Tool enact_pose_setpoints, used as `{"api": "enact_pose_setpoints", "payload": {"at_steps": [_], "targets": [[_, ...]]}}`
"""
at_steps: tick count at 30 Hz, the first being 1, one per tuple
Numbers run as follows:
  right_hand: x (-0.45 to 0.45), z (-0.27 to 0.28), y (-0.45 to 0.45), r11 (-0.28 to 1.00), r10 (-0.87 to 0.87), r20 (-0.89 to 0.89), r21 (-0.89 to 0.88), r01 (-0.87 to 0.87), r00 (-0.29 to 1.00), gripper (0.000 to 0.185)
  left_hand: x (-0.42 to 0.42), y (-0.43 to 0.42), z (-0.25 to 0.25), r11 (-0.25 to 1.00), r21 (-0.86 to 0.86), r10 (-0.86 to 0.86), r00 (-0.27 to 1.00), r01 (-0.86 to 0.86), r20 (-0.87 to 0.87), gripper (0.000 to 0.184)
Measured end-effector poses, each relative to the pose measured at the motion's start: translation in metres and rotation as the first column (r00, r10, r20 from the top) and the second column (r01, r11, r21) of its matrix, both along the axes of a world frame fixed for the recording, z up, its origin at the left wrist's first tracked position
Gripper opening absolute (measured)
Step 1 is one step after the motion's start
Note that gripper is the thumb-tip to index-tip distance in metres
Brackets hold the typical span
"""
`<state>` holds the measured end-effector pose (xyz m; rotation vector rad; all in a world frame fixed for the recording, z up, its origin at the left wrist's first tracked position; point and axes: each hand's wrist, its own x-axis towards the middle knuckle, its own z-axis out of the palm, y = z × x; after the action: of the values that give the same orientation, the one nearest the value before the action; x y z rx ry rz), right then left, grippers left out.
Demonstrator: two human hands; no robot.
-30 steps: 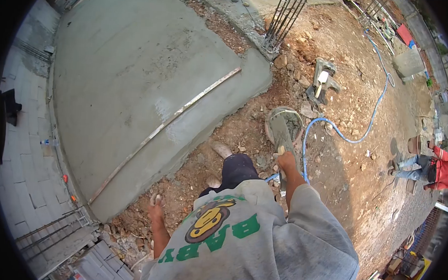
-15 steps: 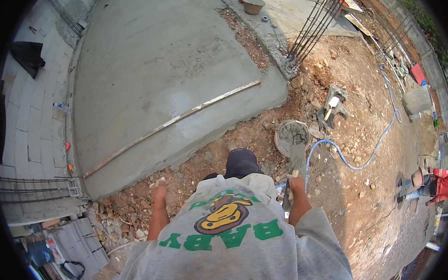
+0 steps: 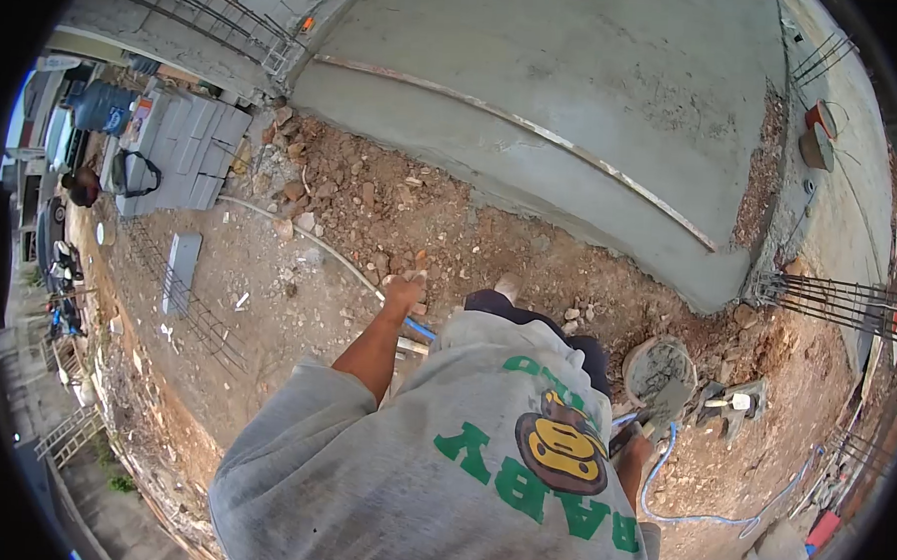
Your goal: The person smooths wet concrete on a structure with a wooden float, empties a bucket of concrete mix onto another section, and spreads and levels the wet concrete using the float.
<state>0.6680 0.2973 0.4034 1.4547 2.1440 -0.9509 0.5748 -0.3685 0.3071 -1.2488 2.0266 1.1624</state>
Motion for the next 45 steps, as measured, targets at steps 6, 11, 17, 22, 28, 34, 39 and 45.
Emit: {"api": "enact_pose_setpoints", "payload": {"at_steps": [6,11,17,22,28,34,39,45], "targets": [[-0.066,0.062,-0.024,0.999,0.035,-0.176,-0.033,-0.042,0.984,0.042,-0.023,0.047,0.030,0.994,0.027,-0.108,0.994,0.107,0.025,0.054],[-0.069,0.055,-0.012,0.988,0.144,-0.214,-0.024,-0.153,0.966,0.045,-0.077,0.079,0.050,0.984,0.098,-0.138,0.981,0.152,-0.139,0.046],[-0.020,0.041,-0.004,0.984,0.172,-0.068,0.065,-0.168,0.983,0.039,-0.106,0.075,0.052,0.980,0.113,-0.145,0.973,0.167,-0.181,0.047],[0.004,0.085,-0.056,0.999,0.010,-0.031,-0.052,-0.012,0.999,0.026,-0.101,0.060,0.041,0.978,0.034,-0.203,0.974,0.207,-0.102,0.046],[0.025,0.075,-0.044,0.995,-0.096,0.028,-0.017,0.097,0.995,0.027,-0.118,0.098,0.088,0.938,-0.086,-0.344,0.932,0.336,-0.115,0.044],[0.015,0.080,-0.016,0.995,-0.088,-0.077,-0.049,0.085,0.993,0.040,-0.140,0.153,0.056,0.945,0.053,-0.300,0.918,0.323,-0.259,0.041],[0.036,0.036,0.057,1.000,-0.026,-0.075,-0.012,0.026,0.997,0.045,-0.142,0.212,0.078,0.941,0.111,-0.282,0.920,0.321,-0.272,0.041],[0.090,-0.026,0.134,0.985,0.098,-0.168,0.155,-0.072,0.981,0.043,-0.108,0.279,0.070,0.912,0.058,-0.369,0.873,0.407,-0.319,0.043]]}}
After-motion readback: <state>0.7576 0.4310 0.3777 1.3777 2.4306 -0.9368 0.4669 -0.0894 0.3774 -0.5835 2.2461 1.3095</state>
